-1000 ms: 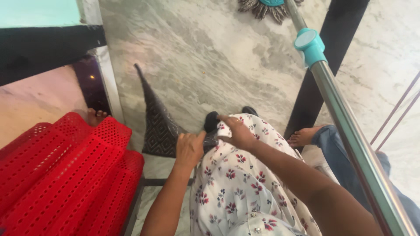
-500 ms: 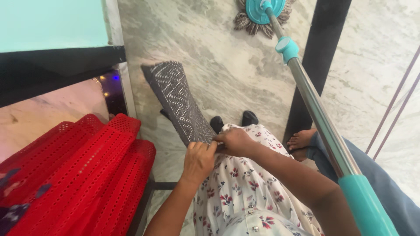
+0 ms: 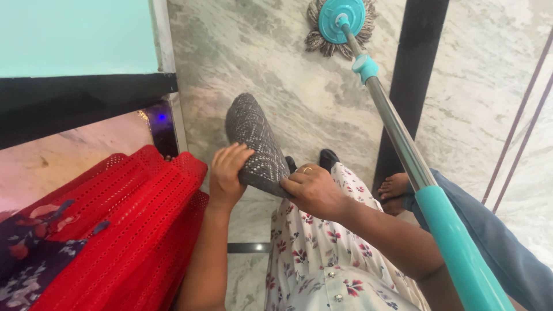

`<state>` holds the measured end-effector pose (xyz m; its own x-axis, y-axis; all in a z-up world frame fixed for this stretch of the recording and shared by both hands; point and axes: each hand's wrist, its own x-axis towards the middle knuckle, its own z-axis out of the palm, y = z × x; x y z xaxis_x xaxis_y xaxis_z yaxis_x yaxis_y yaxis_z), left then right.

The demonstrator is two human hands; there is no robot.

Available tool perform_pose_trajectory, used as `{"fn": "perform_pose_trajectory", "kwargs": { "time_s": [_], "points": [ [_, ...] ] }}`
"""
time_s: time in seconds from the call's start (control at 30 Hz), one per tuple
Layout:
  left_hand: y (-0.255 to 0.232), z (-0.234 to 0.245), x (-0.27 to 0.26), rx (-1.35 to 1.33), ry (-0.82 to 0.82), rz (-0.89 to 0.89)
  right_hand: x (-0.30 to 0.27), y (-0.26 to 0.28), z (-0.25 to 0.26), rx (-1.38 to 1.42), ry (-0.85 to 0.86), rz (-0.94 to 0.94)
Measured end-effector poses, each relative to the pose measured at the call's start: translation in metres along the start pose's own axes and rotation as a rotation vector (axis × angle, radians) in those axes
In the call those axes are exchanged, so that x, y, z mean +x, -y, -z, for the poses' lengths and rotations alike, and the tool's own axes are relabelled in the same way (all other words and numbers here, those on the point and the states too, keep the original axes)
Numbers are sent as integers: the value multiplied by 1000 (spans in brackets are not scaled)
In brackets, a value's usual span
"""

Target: The person cleans a marble floor with a long-handled mop, picks up and moves a small rug by hand, and continues mopping the floor surface.

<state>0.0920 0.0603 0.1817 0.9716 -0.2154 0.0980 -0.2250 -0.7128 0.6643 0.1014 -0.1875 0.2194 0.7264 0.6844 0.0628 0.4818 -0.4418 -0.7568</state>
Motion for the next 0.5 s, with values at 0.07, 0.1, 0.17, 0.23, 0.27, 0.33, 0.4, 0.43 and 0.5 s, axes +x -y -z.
{"fn": "perform_pose_trajectory", "kwargs": {
  "time_s": [0.07,0.1,0.17,0.23,0.27,0.33,0.4,0.43,0.5],
  "points": [
    [-8,6,9,-78,-42,12,6,10,12,-11,-99,-9],
    [-15,9,10,-96,-39,29,8,15,17,-16,-147,-13],
    [-27,14,6,-129,-33,66,10,22,25,-4,-190,-105],
    [-41,22,4,-129,-52,64,11,29,30,31,-238,-192],
    [-49,25,5,-128,-62,61,12,33,31,62,-263,-232],
    [-65,29,7,-131,-96,42,14,39,36,109,-337,-261],
    [-78,29,7,-152,-121,51,16,46,39,142,-430,-241],
    [-84,28,5,-173,-129,70,17,49,40,188,-435,-246],
    [-95,29,5,-236,-150,128,21,55,44,276,-445,-255]
  ]
}}
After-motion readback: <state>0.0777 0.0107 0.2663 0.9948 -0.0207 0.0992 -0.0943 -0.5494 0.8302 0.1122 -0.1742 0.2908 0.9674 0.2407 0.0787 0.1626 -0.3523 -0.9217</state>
